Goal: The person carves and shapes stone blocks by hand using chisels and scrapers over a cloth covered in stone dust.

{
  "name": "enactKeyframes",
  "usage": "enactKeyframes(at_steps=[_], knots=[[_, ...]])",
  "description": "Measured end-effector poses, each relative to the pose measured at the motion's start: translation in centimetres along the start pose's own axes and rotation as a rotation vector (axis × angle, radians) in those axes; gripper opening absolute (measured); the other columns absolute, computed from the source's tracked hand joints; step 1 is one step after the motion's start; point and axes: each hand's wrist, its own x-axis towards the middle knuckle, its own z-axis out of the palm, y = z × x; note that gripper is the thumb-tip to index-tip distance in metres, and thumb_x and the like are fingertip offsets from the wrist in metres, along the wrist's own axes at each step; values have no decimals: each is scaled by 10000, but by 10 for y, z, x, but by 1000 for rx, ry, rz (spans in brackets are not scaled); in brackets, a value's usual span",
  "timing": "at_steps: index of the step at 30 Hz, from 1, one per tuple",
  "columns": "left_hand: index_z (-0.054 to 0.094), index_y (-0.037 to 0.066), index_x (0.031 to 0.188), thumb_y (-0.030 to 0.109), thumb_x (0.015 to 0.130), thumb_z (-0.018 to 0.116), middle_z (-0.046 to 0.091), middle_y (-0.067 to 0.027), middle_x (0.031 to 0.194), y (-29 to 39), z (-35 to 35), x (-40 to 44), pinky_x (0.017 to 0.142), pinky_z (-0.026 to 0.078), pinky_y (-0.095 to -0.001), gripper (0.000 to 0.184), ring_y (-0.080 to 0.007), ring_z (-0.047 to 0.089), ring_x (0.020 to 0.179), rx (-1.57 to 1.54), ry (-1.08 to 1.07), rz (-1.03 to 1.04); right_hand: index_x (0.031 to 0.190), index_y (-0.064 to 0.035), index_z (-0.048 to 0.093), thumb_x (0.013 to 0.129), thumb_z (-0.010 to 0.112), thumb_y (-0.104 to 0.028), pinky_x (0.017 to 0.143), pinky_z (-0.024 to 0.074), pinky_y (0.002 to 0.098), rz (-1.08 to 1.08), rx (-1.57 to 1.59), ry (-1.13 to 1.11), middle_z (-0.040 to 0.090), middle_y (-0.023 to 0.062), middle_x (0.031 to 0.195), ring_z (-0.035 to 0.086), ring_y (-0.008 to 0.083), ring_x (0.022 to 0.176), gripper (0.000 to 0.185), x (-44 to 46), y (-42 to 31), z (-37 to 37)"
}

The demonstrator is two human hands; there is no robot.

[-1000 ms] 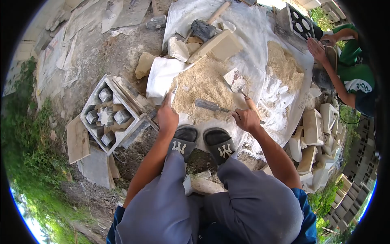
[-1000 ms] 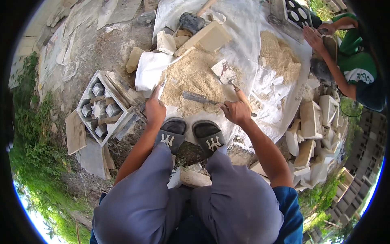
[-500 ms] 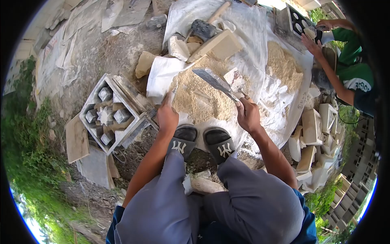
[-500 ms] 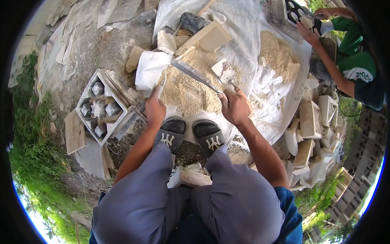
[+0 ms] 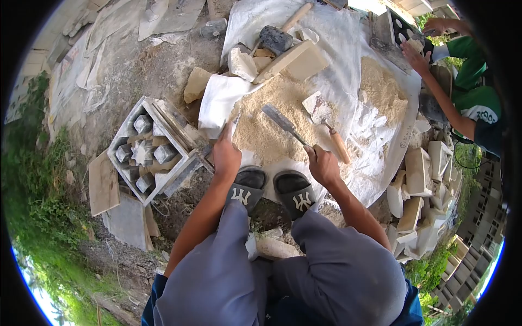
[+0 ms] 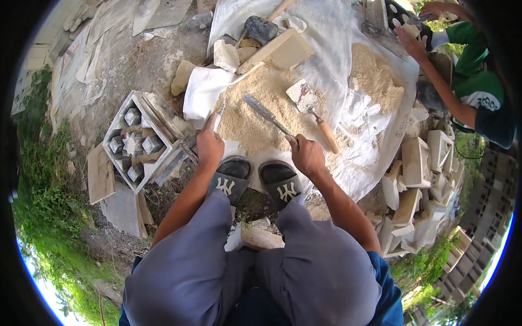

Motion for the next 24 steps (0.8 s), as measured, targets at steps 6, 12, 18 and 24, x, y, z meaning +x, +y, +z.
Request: enactKeyframes(at_steps=[6,12,18,24], knots=[[555,-9,1450,-136,820,525,605,-259,1406,1,-1,-3,1071,505,-445,643,-422,625,1240,0,-10,3,938,-17,599,1068,551,-313,619,477,575,-62,112,95,631,306,706,629,522,686,327,-4,-1,12],[560,-14,1443,-138,816,524,606,-268,1400,-4,2,2,1056,511,-452,640,-429,627,1231,17,11,28,961,-16,577,1077,512,-369,659,511,588,16,-120,-107,666,302,747,661,519,732,377,15,11,16],[560,-11,1447,-138,819,515,605,-271,1400,4,-2,-2,1063,509,-446,642,-421,621,1247,-17,-16,-15,945,-22,565,1068,548,-322,623,489,591,8,87,45,664,291,739,640,530,703,325,-8,-15,-2],[556,2,1455,-141,818,516,606,-266,1403,-1,0,-1,1067,504,-448,655,-421,619,1251,-5,-2,7,908,7,594,1070,534,-352,635,499,609,81,-64,-56,656,329,741,651,536,702,398,7,17,35]])
